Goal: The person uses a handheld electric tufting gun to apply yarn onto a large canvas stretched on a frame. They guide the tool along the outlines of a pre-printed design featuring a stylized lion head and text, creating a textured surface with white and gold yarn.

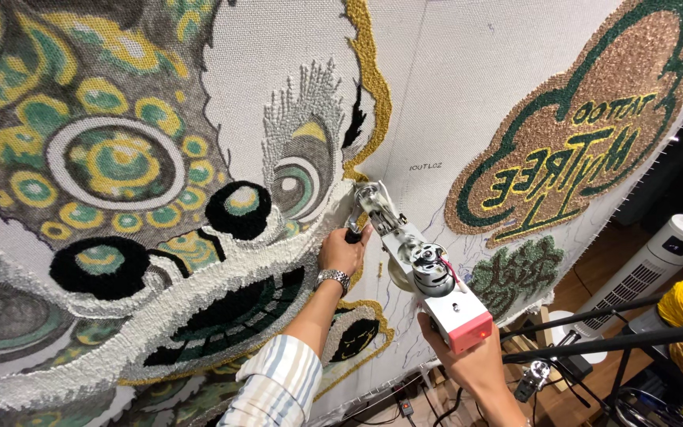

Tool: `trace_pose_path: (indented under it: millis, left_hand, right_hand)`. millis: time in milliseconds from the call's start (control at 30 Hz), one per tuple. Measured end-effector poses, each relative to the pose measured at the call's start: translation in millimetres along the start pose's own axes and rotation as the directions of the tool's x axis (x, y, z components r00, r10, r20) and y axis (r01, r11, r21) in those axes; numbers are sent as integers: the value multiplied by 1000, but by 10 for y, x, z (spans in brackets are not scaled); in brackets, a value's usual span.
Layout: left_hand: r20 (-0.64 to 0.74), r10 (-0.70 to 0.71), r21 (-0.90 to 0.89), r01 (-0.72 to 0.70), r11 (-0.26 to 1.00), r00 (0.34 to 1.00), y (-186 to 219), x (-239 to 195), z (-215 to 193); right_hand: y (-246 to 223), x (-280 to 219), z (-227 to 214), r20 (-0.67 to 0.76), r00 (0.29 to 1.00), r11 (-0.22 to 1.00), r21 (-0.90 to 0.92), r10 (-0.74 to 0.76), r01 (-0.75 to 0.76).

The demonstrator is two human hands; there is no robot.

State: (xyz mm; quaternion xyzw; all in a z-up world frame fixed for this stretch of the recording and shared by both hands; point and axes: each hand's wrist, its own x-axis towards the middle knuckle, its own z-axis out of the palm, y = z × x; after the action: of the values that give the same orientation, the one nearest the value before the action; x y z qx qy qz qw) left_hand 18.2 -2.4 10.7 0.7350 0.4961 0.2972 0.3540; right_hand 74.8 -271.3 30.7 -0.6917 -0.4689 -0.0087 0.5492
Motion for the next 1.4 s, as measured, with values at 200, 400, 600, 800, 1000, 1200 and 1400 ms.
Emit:
trace_pose_path:
  millis: [200,400,600,800,1000,1200,1400]
  left_hand:
    - [-29,13,9,-13,1000,999,-144,153,174]
    - [123,220,-297,-175,939,968,-427,339,432]
    - [608,315,-526,73,848,729,-103,-34,290]
    - [693,457,-592,78,802,558,125,-421,591]
    - [662,444,-558,2,830,603,387,-646,670]
    - [530,475,-611,-72,788,703,247,-839,591]
    - [374,284,-448,-96,889,883,-163,-1146,402]
  right_hand:
    - [9,-24,-41,15,999,999,-4,46,-46]
    - [137,-68,-136,4,1000,1000,32,0,0]
    - [445,-47,-649,74,886,857,228,457,-461]
    - [782,-148,-1265,77,877,708,558,475,-433]
    - [1166,-373,-1521,66,954,629,738,294,-245]
    - [1435,-406,-1530,313,888,510,732,336,-451]
    - [1594,-364,-1269,541,792,442,659,284,-609]
